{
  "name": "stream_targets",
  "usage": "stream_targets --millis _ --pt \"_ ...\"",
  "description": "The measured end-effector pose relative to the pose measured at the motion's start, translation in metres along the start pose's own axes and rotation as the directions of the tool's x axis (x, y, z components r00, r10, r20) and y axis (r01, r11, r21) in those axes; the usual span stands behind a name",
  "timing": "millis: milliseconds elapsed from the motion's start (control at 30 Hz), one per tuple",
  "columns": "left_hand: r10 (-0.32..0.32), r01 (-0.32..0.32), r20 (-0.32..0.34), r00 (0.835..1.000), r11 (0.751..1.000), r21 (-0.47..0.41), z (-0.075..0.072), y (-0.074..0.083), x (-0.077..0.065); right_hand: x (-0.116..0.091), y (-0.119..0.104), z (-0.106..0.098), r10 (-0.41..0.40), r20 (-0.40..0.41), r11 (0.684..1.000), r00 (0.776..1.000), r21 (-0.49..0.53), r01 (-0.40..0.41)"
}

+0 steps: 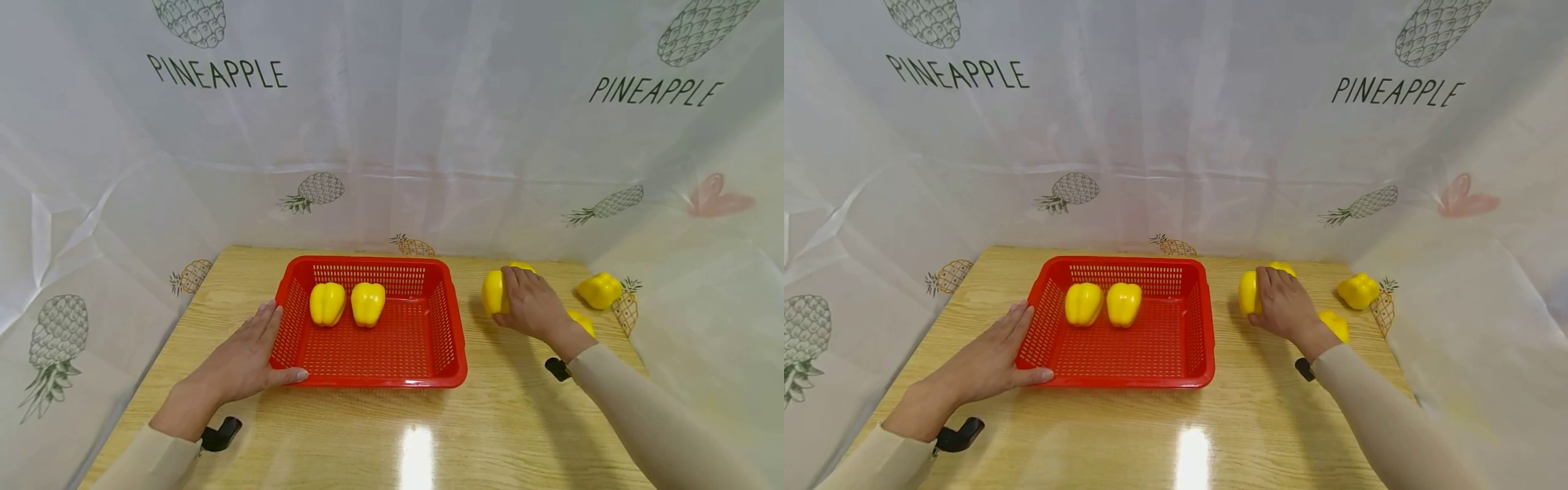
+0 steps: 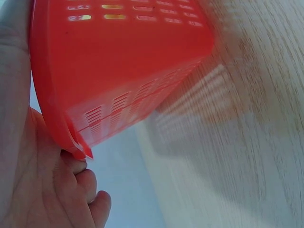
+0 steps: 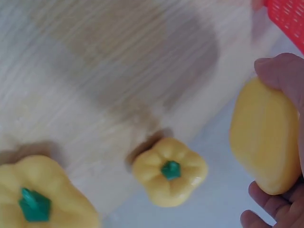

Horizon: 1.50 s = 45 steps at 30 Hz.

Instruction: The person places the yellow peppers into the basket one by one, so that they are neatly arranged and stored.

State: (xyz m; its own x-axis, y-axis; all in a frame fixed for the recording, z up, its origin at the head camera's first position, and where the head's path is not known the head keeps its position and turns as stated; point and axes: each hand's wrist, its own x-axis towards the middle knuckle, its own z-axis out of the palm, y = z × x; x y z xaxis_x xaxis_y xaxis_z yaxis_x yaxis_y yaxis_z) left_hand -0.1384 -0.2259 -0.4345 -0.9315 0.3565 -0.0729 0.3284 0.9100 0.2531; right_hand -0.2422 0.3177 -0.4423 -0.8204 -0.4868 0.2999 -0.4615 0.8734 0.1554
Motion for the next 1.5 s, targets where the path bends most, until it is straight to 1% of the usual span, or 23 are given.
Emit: stream_targets --millis 233,400,500,600,733,867,1033,1133,1267,1367,1500 --pt "0.001 -0.001 -0.004 1.0 1.0 0.004 -0.002 0.0 0.0 0.017 -0.004 -0.013 -0.03 -0.063 0.999 0.998 -0.029 0.028" --pt "-0.001 0.001 -0.005 1.0 1.0 0.006 -0.003 0.0 0.0 0.035 -0.011 -0.029 -0.049 -0.07 0.998 0.996 -0.045 0.046" --pt "-0.005 0.005 -0.001 1.0 1.0 0.005 -0.003 0.0 0.0 0.049 -0.021 -0.041 -0.058 -0.055 0.997 0.997 -0.047 0.055" --pt "-0.01 0.01 0.0 1.0 1.0 0.003 -0.004 0.0 0.0 0.064 -0.035 -0.051 -0.072 -0.049 0.997 0.996 -0.042 0.07" --pt "-0.011 0.011 -0.003 1.0 1.0 0.0 -0.004 -0.001 0.0 0.08 -0.059 -0.057 -0.104 -0.049 0.994 0.993 -0.033 0.102" --pt "-0.013 0.013 -0.001 1.0 1.0 -0.01 -0.003 0.0 0.0 0.09 -0.081 -0.052 -0.159 -0.046 0.987 0.986 -0.043 0.157" --pt "-0.013 0.013 0.001 1.0 1.0 -0.017 -0.001 0.0 -0.001 0.093 -0.103 -0.036 -0.218 -0.024 0.974 0.976 -0.063 0.216" --pt "-0.011 0.011 0.0 1.0 1.0 -0.017 -0.001 0.001 0.0 0.093 -0.113 -0.025 -0.229 0.017 0.97 0.973 -0.079 0.23" --pt "-0.01 0.01 0.002 1.0 1.0 -0.015 -0.001 0.001 0.0 0.094 -0.123 -0.017 -0.236 0.059 0.969 0.97 -0.063 0.24" --pt "-0.01 0.011 0.005 1.0 1.0 -0.018 -0.002 0.001 0.0 0.095 -0.127 -0.012 -0.24 0.087 0.968 0.967 -0.049 0.245" --pt "-0.007 0.007 0.006 1.0 1.0 -0.017 -0.002 0.0 -0.001 0.095 -0.13 -0.006 -0.234 0.137 0.967 0.963 -0.07 0.245"
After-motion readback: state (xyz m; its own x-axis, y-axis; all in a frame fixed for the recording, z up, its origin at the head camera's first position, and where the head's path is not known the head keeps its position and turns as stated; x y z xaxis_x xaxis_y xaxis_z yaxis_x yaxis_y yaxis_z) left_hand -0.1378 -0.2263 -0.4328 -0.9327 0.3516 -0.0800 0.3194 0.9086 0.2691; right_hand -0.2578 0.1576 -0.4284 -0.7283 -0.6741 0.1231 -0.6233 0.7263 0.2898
